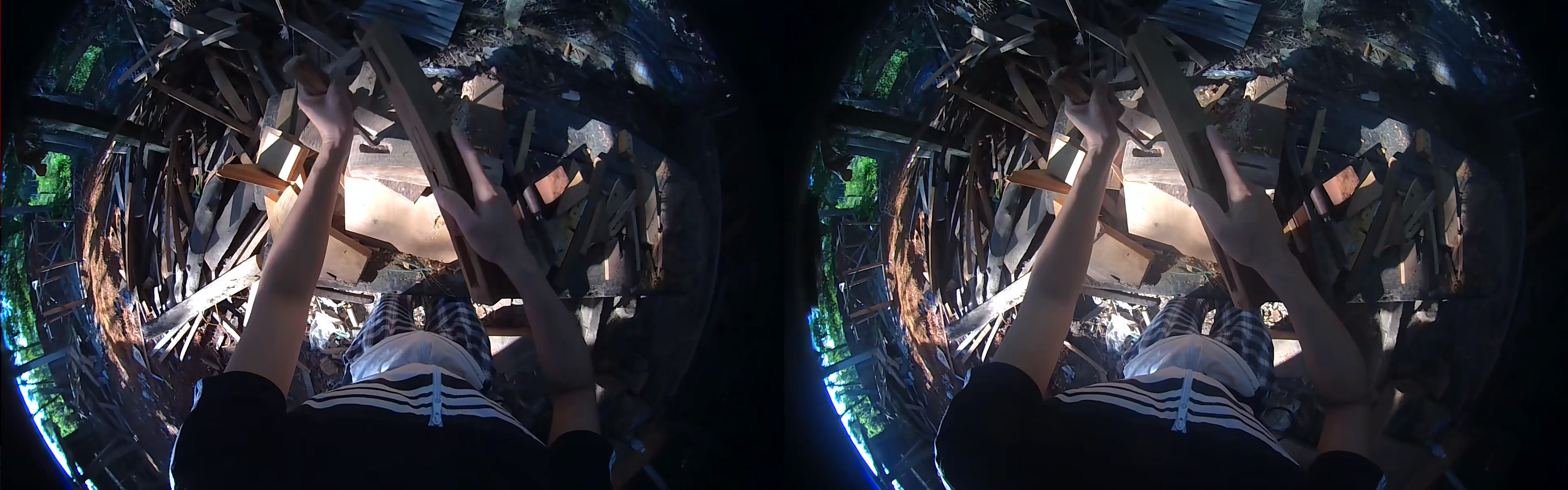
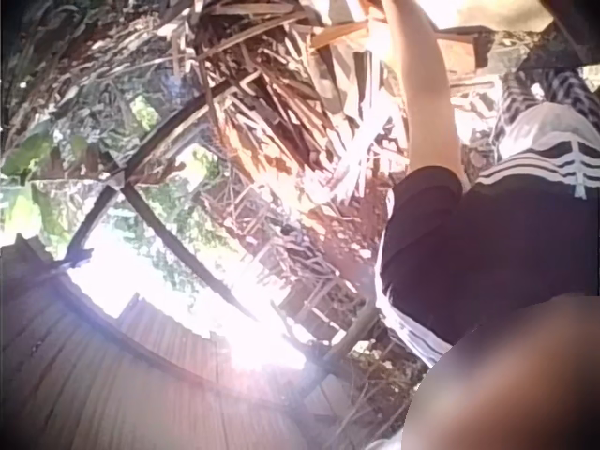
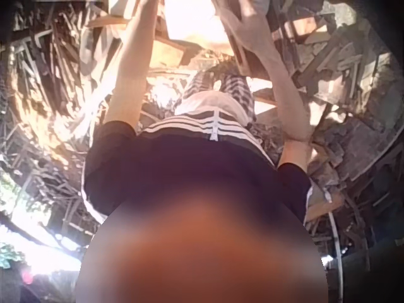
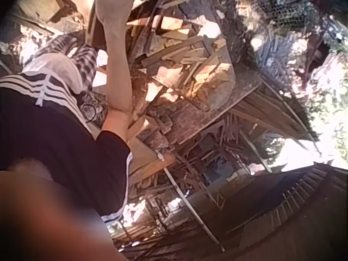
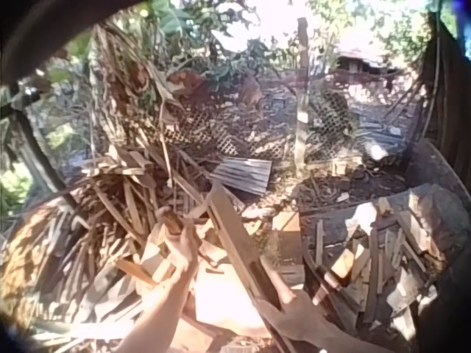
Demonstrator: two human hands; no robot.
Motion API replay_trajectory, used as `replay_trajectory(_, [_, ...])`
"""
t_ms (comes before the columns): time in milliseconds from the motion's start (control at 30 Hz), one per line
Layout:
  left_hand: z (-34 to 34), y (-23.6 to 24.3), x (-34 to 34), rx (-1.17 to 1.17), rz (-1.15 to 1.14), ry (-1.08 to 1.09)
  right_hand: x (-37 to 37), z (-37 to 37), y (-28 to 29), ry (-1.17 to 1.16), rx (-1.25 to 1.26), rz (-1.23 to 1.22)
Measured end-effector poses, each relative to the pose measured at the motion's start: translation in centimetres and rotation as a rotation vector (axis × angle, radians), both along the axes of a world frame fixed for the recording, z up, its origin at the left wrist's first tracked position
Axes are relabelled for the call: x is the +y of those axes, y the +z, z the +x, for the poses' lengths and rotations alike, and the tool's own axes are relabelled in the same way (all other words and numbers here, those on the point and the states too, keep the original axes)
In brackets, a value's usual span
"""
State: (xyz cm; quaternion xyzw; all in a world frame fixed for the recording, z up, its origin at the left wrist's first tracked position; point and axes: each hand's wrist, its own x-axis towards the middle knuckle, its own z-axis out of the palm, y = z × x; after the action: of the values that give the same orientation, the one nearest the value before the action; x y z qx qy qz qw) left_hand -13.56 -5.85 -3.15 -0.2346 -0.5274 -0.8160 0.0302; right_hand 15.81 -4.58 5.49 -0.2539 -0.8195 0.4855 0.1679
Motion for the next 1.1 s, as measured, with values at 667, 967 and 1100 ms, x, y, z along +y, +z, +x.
replay_trajectory(667, [4.0, 4.9, 0.3, -0.116, -0.073, -0.24, -2.3, 2.3, -8.9, -0.102, -0.277, 0.45])
replay_trajectory(967, [5.2, 3.2, 0.5, -0.086, 0.049, -0.095, -2.2, 1.4, -7.3, -0.106, -0.443, 0.265])
replay_trajectory(1100, [4.1, 1.1, 0.6, 0.126, -0.019, 0.074, -2.1, 1.4, -8.0, -0.086, -0.474, 0.251])
